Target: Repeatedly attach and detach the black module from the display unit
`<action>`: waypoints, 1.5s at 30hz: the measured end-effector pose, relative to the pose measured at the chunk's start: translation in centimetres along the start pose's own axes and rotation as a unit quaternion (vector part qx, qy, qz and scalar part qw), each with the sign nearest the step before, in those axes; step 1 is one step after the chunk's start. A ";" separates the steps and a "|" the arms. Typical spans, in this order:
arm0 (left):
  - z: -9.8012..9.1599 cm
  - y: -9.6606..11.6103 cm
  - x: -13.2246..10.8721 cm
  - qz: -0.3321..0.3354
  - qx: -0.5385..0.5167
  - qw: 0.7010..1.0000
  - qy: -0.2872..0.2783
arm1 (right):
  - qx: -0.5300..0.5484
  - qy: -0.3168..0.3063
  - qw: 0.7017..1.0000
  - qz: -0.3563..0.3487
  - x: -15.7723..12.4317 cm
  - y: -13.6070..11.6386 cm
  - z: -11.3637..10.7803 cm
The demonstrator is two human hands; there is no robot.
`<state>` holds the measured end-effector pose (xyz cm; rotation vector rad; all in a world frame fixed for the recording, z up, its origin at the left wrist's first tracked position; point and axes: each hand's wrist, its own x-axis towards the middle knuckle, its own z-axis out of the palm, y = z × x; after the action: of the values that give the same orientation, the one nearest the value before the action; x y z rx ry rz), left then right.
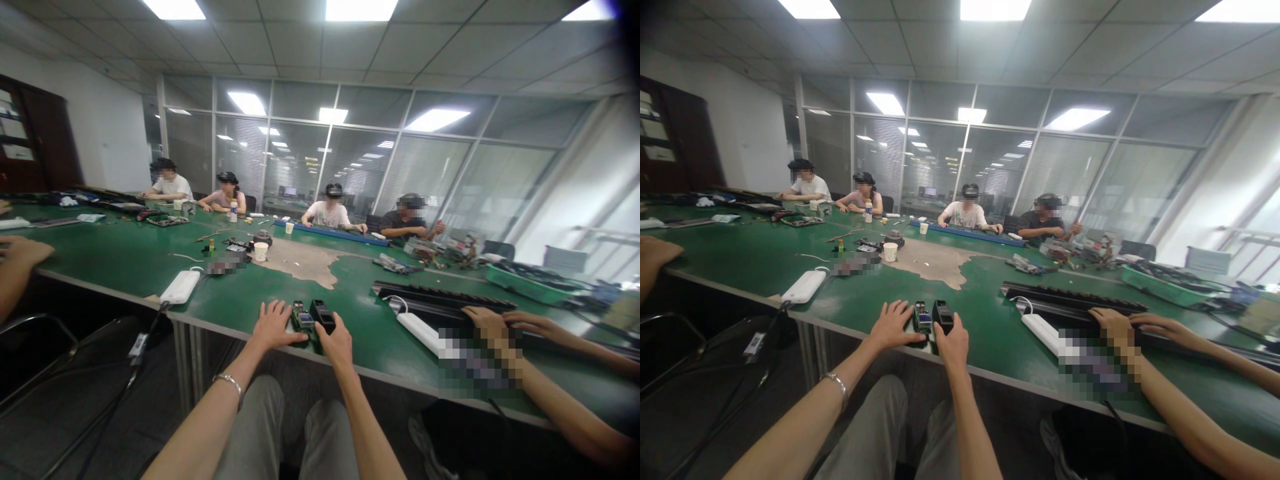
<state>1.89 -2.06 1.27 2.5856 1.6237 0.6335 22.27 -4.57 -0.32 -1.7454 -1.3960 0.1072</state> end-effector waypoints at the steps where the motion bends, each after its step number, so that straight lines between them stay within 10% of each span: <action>1: 0.0 0.0 0.0 0.000 -0.001 1.000 0.000 | 0.002 0.004 1.000 -0.008 0.0 0.2 0.0; 17: -0.6 0.5 -0.4 -0.011 -0.003 1.000 0.000 | -0.026 0.032 0.997 -0.065 -1.6 0.0 -0.6; 27: -0.5 0.6 -0.3 -0.010 -0.003 1.000 0.007 | 0.219 0.036 0.975 -0.002 -0.9 -2.1 -0.5; 45: 0.5 -0.1 0.1 -0.018 -0.003 1.000 0.013 | -0.001 0.052 0.995 -0.089 -0.6 -6.3 0.6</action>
<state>1.99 -1.80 0.87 2.5484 1.6688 0.6715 16.94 -4.81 3.17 -1.5964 -1.4686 -0.0818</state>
